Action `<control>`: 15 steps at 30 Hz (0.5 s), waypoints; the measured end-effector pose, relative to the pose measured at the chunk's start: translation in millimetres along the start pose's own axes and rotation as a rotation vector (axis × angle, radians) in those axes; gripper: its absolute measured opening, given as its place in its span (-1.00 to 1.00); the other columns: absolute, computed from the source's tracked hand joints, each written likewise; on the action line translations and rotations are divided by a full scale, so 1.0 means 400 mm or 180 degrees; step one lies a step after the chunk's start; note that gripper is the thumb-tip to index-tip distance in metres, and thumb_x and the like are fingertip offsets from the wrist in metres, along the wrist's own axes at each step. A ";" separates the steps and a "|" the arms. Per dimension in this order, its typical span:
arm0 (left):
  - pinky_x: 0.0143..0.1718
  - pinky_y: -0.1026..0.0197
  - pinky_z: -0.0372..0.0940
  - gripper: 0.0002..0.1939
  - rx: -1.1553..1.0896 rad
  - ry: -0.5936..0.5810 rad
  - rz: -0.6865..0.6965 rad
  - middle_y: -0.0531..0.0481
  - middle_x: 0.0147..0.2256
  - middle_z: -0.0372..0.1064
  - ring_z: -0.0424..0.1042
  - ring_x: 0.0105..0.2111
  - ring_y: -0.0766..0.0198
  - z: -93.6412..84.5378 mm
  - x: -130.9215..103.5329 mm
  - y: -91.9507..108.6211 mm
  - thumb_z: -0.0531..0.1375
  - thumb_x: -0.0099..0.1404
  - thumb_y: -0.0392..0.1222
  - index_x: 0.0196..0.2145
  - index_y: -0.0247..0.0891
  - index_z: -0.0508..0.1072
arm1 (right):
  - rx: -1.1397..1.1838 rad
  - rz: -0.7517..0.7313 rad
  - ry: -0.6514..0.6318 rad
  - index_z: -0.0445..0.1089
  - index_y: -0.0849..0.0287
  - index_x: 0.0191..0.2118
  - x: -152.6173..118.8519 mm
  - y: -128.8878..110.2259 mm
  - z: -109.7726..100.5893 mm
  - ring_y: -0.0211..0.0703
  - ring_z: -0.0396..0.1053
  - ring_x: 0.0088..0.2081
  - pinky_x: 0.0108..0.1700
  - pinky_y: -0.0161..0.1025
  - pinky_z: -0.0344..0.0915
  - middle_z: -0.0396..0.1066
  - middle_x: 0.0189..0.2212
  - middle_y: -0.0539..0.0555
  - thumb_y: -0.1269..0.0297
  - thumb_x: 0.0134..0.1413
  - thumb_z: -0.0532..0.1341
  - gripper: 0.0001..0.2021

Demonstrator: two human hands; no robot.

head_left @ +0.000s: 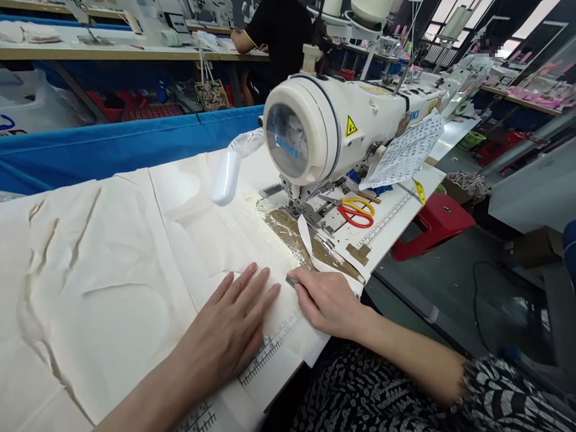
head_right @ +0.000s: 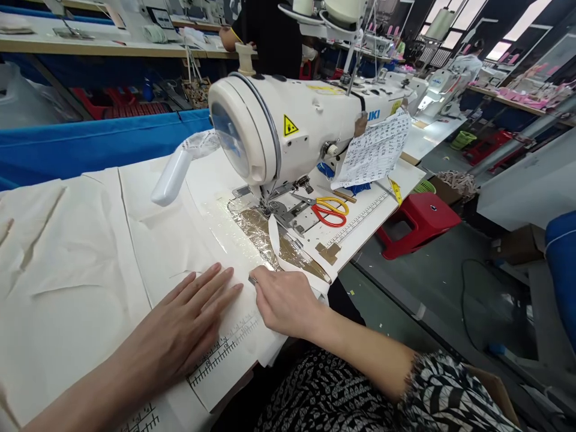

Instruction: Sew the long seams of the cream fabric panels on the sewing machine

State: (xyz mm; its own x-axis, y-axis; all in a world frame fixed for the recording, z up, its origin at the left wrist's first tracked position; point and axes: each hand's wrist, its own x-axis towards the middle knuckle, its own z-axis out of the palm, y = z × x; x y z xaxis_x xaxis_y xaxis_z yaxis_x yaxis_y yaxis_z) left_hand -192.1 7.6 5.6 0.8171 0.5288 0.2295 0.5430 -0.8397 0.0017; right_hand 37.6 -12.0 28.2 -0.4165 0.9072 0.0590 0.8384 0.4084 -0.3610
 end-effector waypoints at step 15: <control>0.22 -0.27 0.13 -0.46 -0.0092 -0.0138 0.0015 -0.23 0.30 0.09 -0.02 0.33 -0.17 -0.011 -0.001 -0.003 0.00 0.38 -0.22 0.30 -0.17 0.17 | -0.0121 -0.0099 -0.0290 0.26 0.26 -0.05 0.002 -0.001 -0.013 -0.10 0.46 -0.33 -0.39 -0.21 0.14 0.49 -0.33 0.09 0.40 0.32 -0.04 -0.80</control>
State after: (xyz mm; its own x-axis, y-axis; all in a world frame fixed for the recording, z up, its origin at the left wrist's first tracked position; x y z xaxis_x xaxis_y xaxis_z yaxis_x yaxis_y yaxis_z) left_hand -193.7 7.8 9.8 0.8276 0.5292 0.1873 0.5338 -0.8451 0.0291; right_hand 38.8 -11.0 33.3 -0.4713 0.8818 -0.0161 0.8367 0.4412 -0.3246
